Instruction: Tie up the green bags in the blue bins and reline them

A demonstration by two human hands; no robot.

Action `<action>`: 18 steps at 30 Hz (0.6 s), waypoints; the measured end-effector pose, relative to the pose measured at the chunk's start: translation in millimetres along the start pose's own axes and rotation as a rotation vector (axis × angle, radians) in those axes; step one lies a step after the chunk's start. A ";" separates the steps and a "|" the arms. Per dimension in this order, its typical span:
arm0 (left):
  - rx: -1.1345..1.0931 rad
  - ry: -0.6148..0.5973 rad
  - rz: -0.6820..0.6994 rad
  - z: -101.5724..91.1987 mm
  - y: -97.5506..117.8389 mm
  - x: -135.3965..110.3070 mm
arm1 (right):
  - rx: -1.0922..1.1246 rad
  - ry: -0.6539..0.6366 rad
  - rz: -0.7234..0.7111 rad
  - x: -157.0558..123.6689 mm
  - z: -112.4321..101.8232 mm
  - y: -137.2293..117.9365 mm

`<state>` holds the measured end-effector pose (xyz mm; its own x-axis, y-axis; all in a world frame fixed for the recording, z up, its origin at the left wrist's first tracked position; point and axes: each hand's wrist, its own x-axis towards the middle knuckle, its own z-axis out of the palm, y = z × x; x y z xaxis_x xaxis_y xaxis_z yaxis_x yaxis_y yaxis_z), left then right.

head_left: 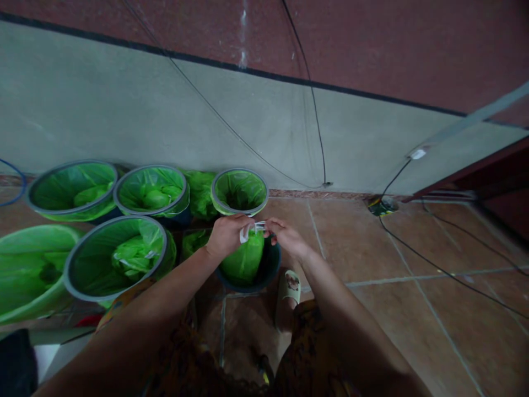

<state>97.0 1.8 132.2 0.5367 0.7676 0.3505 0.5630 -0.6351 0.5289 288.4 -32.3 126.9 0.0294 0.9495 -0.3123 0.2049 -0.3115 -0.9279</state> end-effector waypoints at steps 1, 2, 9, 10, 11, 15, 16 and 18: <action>0.039 -0.044 -0.045 -0.3 -0.6 -0.4 | -0.086 -0.005 0.032 1.0 -4.3 2.2; 0.086 -0.093 -0.087 -0.3 -0.8 -0.8 | -0.194 -0.007 0.052 1.8 -8.3 4.0; 0.348 -0.440 -0.450 4.4 -2.6 1.1 | -0.997 0.036 0.186 0.0 -8.9 2.9; 0.347 -0.465 -0.489 4.4 -4.4 2.4 | -1.030 0.042 0.209 -0.5 -7.3 2.7; 0.321 -0.477 -0.518 4.1 -6.3 3.8 | -1.041 0.048 0.223 -0.9 -6.4 2.7; -0.166 -0.438 -0.652 4.5 -9.5 9.4 | -0.885 0.003 0.117 -0.4 -9.3 2.7; -0.361 -0.403 -0.700 5.8 -8.4 10.3 | -0.782 -0.023 0.072 -0.5 -10.8 2.1; -0.707 -0.307 -0.797 10.2 -4.3 11.5 | -0.547 -0.055 -0.019 -1.5 -13.0 -0.1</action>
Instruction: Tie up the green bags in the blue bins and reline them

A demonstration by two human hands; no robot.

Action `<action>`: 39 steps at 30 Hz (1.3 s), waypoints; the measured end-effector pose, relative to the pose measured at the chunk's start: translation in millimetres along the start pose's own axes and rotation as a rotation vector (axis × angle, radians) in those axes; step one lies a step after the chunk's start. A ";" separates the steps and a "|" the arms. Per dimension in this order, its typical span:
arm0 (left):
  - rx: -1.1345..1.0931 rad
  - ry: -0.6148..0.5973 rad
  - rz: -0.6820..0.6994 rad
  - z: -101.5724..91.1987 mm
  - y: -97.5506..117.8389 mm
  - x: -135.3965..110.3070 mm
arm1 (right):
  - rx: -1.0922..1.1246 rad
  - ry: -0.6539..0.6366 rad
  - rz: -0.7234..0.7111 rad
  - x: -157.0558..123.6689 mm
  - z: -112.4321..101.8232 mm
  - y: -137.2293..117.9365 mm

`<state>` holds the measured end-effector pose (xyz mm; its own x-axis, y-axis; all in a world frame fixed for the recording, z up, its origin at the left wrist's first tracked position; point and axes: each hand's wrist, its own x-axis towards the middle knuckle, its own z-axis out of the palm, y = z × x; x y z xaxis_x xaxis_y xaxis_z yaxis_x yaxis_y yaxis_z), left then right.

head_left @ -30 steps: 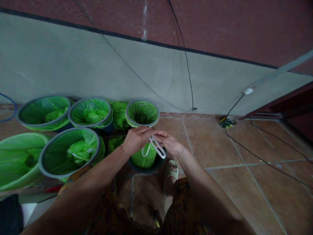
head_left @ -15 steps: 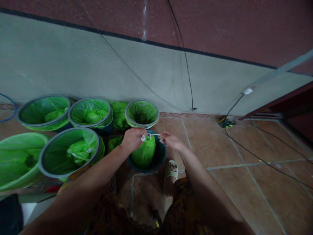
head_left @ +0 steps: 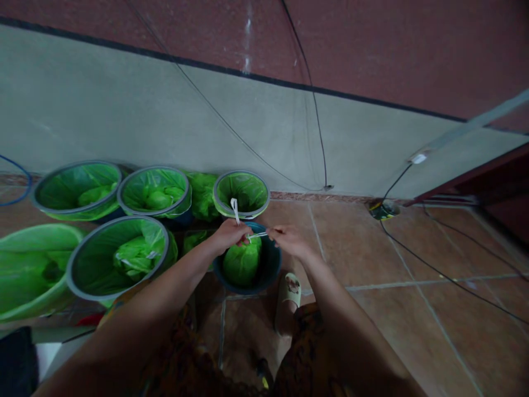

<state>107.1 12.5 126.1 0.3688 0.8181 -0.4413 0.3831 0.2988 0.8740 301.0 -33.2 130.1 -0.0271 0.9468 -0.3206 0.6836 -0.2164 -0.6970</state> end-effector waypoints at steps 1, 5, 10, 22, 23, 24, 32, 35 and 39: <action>-0.129 0.003 -0.019 3.7 0.1 0.2 | 0.106 0.011 -0.036 -0.9 -1.1 -1.0; -0.304 0.002 -0.001 16.5 -0.6 -0.1 | 0.308 0.026 -0.184 -4.2 -2.0 -7.6; -0.176 -0.226 0.191 21.5 -0.6 -2.9 | 0.356 0.075 -0.346 -4.5 2.9 -14.9; -0.119 -0.086 0.244 25.2 -11.6 3.4 | 0.452 -0.044 -0.070 -2.0 15.0 -9.6; -0.145 -0.065 0.208 25.2 -11.4 2.9 | 0.407 -0.017 -0.097 -0.5 14.5 -6.8; -0.181 -0.045 0.171 25.0 -10.6 1.9 | 0.364 0.004 -0.117 0.7 13.4 -4.0; -0.486 0.014 -0.046 23.0 -5.2 -3.2 | 0.391 -0.150 -0.065 -5.5 2.5 -0.5; -0.401 0.074 0.053 23.8 -8.6 0.6 | 0.412 -0.244 -0.064 -7.5 5.5 -3.0; -0.032 0.069 0.306 21.1 -12.7 7.1 | 0.341 -0.220 -0.068 -3.3 9.9 2.8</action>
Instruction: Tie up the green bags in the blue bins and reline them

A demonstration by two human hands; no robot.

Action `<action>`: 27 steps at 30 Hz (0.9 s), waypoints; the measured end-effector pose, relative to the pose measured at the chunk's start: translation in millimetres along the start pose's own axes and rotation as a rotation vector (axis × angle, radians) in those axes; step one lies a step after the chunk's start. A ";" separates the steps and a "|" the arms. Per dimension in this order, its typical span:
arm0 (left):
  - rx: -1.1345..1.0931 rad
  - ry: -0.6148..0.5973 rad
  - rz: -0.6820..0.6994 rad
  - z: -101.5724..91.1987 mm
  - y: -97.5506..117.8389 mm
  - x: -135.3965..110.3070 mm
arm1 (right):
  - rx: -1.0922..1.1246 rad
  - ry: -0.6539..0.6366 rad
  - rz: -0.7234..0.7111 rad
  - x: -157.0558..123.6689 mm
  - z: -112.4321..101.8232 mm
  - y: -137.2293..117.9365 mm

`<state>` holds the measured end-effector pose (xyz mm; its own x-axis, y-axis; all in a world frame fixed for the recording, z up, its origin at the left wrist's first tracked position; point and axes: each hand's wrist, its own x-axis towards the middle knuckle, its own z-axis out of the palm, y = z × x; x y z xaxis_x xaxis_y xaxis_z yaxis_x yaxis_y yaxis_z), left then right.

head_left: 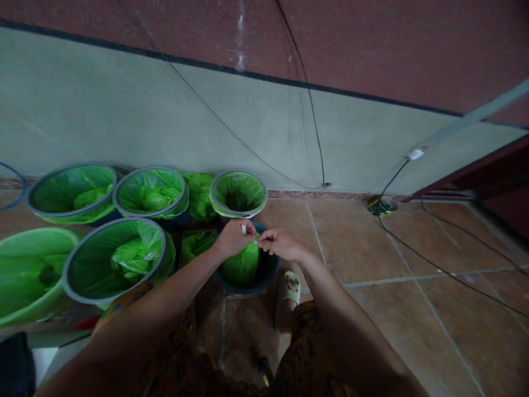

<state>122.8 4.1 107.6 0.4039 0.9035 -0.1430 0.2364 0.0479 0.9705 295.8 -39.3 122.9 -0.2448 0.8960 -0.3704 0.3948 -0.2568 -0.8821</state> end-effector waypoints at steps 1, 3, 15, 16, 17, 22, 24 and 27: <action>0.054 -0.028 0.035 -1.0 -1.0 1.1 | -0.046 0.033 0.001 1.4 -1.2 2.6; 0.091 -0.067 0.063 -2.8 -2.2 2.4 | -0.171 0.108 0.000 3.9 -4.5 7.4; 0.577 -0.117 0.367 -0.3 8.0 -14.8 | -0.048 0.095 -0.201 10.9 4.9 2.9; 0.585 -0.107 0.388 0.1 7.8 -15.7 | 0.023 0.066 -0.198 11.5 6.2 1.3; 0.592 -0.093 0.410 0.5 7.5 -16.3 | 0.076 0.053 -0.182 12.2 7.1 0.0; 0.691 -0.033 0.499 0.9 5.4 -18.4 | 0.173 0.108 -0.033 13.8 9.8 -0.8; 0.721 -0.009 0.514 1.5 4.0 -18.8 | 0.213 0.128 0.019 13.7 11.1 -0.5; 0.728 0.039 0.522 3.6 0.4 -19.0 | 0.283 0.142 0.073 12.0 11.5 -2.7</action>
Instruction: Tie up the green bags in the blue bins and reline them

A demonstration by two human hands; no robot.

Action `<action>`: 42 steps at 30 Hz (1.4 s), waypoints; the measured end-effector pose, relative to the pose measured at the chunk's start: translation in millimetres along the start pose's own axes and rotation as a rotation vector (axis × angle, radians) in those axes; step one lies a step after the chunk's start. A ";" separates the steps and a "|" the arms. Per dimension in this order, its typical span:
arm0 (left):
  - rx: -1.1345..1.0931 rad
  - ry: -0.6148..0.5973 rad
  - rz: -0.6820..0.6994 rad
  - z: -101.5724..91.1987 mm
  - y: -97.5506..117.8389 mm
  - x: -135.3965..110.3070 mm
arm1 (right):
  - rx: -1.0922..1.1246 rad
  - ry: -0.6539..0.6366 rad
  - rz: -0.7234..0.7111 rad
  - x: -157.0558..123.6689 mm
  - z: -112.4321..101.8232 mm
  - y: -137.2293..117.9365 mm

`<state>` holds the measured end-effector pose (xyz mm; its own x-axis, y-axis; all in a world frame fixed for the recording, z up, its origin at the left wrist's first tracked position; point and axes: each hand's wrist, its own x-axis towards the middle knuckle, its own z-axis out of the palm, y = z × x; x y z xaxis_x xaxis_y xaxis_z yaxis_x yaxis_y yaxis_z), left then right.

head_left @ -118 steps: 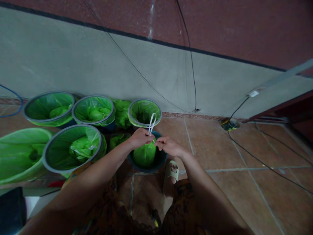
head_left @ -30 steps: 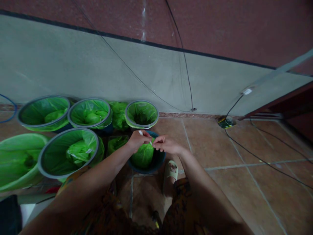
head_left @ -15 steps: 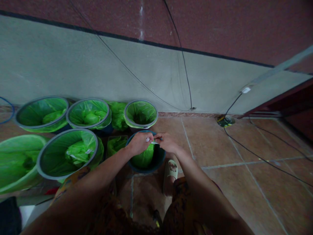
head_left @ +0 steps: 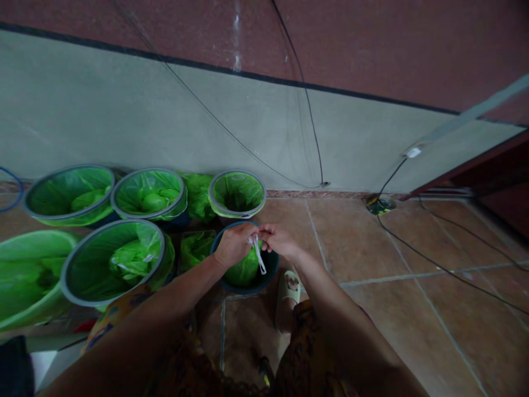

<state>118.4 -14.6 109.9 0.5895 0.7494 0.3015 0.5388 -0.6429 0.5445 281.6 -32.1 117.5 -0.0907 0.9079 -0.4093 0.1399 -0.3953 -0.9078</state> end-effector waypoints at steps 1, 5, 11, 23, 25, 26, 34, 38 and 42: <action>-0.002 0.017 -0.004 1.6 -0.2 -0.6 | 0.018 -0.006 0.013 -1.1 -0.5 -1.5; -0.037 0.088 -0.037 6.3 0.8 -2.7 | 0.073 -0.045 0.051 -6.9 -6.0 -9.0; -0.092 0.093 -0.112 5.9 2.9 -2.1 | 0.080 -0.037 0.086 -8.4 -8.0 -9.5; 0.196 -0.222 -0.287 12.6 -15.8 -0.1 | -1.053 0.337 0.042 -3.4 -5.9 -2.6; 0.266 -0.306 -0.373 12.6 -18.6 -0.7 | -1.117 0.322 0.133 -1.7 -8.0 1.7; 0.286 -0.340 -0.406 12.6 -19.7 -1.1 | -1.109 0.297 0.143 -0.8 -8.1 4.6; 0.270 -0.584 -0.527 18.9 -19.0 -6.1 | -1.107 0.060 -0.110 2.9 19.8 30.4; 0.059 -0.625 -0.585 33.2 -21.0 -13.8 | -1.118 -0.049 -0.009 6.9 33.6 37.2; -0.183 -0.485 -0.655 47.6 -26.7 -21.0 | -0.854 -0.041 -0.128 15.4 28.4 34.8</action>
<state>120.3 -20.7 51.8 0.4074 0.7843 -0.4678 0.7812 -0.0340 0.6233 257.0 -35.8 77.0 -0.1900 0.9259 -0.3265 0.8176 -0.0349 -0.5747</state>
